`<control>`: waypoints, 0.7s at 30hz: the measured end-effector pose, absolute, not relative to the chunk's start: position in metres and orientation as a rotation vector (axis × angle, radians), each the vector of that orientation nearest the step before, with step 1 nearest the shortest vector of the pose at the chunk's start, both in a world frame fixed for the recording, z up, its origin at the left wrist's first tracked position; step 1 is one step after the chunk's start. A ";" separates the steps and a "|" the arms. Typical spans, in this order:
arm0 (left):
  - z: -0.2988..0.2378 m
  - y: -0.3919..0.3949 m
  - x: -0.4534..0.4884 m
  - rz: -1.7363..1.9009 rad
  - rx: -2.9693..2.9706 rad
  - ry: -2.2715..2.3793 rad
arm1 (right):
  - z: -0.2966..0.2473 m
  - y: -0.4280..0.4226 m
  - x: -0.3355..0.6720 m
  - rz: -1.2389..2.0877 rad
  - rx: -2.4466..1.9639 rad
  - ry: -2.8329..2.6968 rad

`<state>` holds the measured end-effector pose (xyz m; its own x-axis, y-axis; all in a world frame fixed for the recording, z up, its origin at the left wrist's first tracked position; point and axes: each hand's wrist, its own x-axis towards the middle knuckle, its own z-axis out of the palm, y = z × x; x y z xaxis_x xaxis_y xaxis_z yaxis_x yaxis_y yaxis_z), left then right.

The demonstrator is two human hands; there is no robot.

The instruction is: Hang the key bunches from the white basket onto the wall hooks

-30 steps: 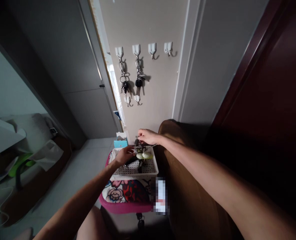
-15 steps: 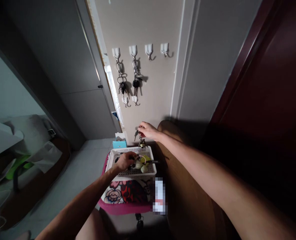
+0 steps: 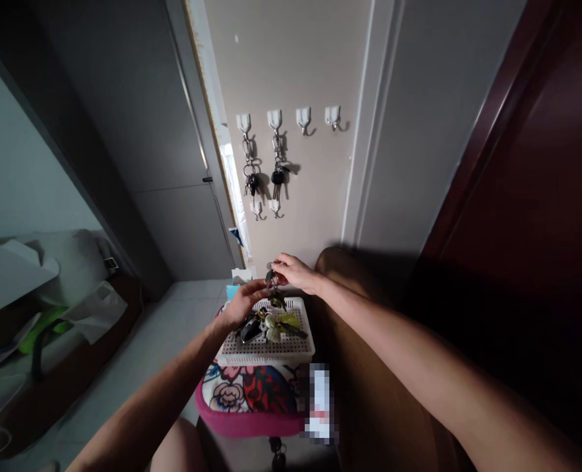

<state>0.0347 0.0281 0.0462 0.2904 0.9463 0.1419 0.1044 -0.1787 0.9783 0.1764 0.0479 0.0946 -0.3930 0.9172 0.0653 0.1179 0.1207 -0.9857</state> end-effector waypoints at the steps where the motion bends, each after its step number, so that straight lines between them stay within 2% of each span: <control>1: 0.050 0.029 0.038 1.043 1.533 0.959 | 0.095 0.047 0.176 1.360 -1.003 -1.648; 9: 0.059 0.038 0.043 1.129 1.325 0.864 | 0.102 0.043 0.177 1.394 -0.897 -1.615; 21: 0.089 0.049 0.034 1.250 1.467 1.088 | 0.105 0.055 0.191 1.475 -0.883 -1.474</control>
<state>0.0340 0.0490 0.0891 0.1031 0.9732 0.2054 0.0691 -0.2130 0.9746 0.1905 0.0549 0.1051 -0.3897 0.9171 0.0841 -0.0847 0.0552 -0.9949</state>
